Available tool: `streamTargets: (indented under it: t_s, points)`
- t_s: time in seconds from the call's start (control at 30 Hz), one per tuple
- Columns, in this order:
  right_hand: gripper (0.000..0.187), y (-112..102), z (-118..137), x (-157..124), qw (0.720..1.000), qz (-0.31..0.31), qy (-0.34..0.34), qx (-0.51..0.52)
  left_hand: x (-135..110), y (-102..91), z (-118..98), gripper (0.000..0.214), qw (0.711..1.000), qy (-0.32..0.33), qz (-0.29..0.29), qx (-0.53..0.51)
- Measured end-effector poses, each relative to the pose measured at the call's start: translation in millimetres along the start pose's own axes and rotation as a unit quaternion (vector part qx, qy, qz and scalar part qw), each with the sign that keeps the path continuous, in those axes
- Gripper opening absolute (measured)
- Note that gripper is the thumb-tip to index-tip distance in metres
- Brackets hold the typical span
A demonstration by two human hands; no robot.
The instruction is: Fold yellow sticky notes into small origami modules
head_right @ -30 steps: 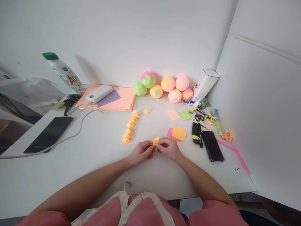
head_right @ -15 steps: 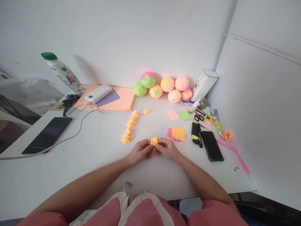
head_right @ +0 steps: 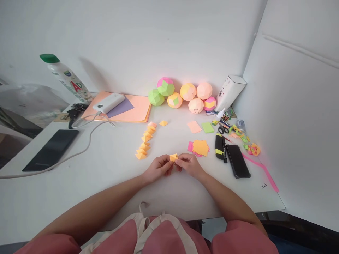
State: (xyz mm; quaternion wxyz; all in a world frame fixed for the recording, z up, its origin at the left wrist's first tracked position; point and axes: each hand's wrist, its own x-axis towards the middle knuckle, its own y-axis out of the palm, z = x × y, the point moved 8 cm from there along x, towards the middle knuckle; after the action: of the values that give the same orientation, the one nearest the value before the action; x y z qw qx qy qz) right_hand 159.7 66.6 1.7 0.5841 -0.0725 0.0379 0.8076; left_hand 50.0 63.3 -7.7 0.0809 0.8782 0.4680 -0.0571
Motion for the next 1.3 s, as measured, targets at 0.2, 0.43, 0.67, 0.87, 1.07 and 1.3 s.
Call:
streamTargets:
  t_s: [0.2,0.43,0.67,0.87,1.07,1.3]
  points:
    - [0.015,0.6,-7.3,-0.5,0.999,-0.007,0.029,-0.027,1.9,2.4,3.2,0.017,1.000,0.005,0.000,0.026]
    - [0.003,3.0,-1.7,-2.0,0.994,0.003,0.004,-0.106,2.3,5.6,-1.6,0.018,0.999,0.005,0.015,0.043]
    - [0.006,0.1,-4.4,-0.4,0.998,0.021,0.011,-0.061,1.4,3.4,-1.7,0.016,1.000,-0.001,0.017,0.017]
    - [0.005,-0.8,-4.5,0.6,0.999,0.020,0.012,-0.034,0.4,-1.3,1.9,0.011,1.000,-0.001,0.005,-0.001]
    - [0.005,1.5,-6.8,0.5,0.999,0.027,0.015,-0.031,-1.5,-1.3,-0.9,0.016,0.999,0.013,0.009,-0.034]
    - [0.008,6.8,-0.7,-0.2,0.998,0.036,0.005,-0.057,-0.4,-0.3,-3.5,0.035,0.993,0.031,0.002,-0.116]
